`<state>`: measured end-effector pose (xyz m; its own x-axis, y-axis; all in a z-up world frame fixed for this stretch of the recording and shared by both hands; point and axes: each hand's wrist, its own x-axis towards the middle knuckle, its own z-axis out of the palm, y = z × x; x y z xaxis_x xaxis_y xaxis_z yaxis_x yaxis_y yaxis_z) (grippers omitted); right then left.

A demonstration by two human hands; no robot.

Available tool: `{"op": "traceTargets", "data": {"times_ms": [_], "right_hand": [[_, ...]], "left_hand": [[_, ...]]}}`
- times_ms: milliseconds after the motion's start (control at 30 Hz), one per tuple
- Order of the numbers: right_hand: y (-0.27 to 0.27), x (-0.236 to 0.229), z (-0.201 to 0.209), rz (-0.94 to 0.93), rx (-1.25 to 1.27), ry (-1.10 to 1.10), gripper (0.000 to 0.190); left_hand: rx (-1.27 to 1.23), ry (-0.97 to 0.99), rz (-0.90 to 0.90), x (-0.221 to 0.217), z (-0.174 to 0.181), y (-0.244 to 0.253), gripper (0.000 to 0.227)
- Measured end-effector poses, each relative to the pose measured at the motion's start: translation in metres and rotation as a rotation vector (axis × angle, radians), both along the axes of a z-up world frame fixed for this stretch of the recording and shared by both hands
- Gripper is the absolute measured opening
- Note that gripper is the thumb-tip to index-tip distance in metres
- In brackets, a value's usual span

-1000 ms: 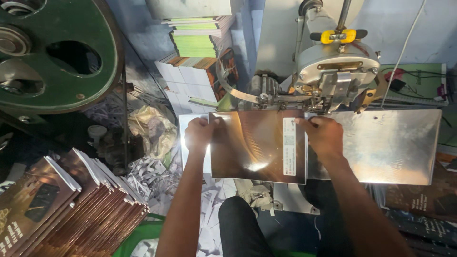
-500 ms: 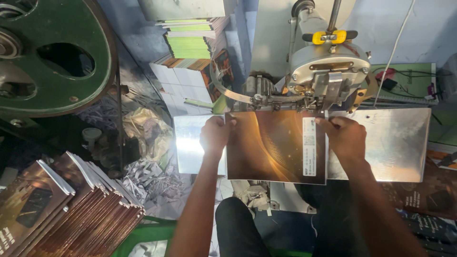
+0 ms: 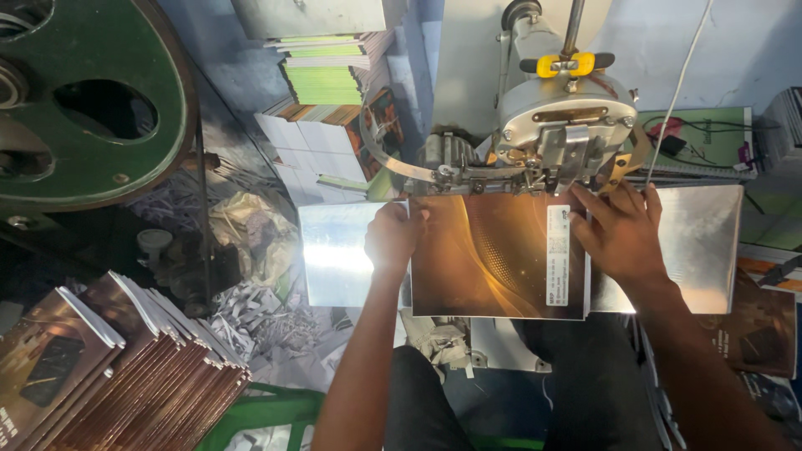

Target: The person picks up printed book covers from a stack, places them on a metal binding machine, and operates the machine to bind the covers. The person then removes the bound covers and places them on a separate stack.

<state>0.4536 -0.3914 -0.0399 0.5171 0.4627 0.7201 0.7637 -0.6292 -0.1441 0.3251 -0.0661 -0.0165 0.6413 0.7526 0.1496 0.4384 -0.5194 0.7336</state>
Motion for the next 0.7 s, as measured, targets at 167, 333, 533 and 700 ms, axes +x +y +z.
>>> {"op": "traceTargets", "data": {"times_ms": [167, 333, 533, 700], "right_hand": [[-0.002, 0.003, 0.000, 0.024, 0.048, 0.082, 0.048], [-0.002, 0.005, 0.005, 0.046, 0.058, 0.064, 0.048], [-0.012, 0.014, -0.001, 0.064, 0.061, 0.126, 0.050], [-0.031, 0.029, -0.010, 0.000, 0.042, 0.103, 0.048]], "left_hand": [[0.032, 0.040, 0.030, 0.000, 0.001, -0.009, 0.040], [0.124, -0.184, 0.074, -0.007, -0.005, -0.029, 0.040], [0.451, -0.167, 0.027, -0.006, -0.026, -0.051, 0.028], [0.652, -0.058, 0.002, -0.003, -0.036, -0.063, 0.033]]}}
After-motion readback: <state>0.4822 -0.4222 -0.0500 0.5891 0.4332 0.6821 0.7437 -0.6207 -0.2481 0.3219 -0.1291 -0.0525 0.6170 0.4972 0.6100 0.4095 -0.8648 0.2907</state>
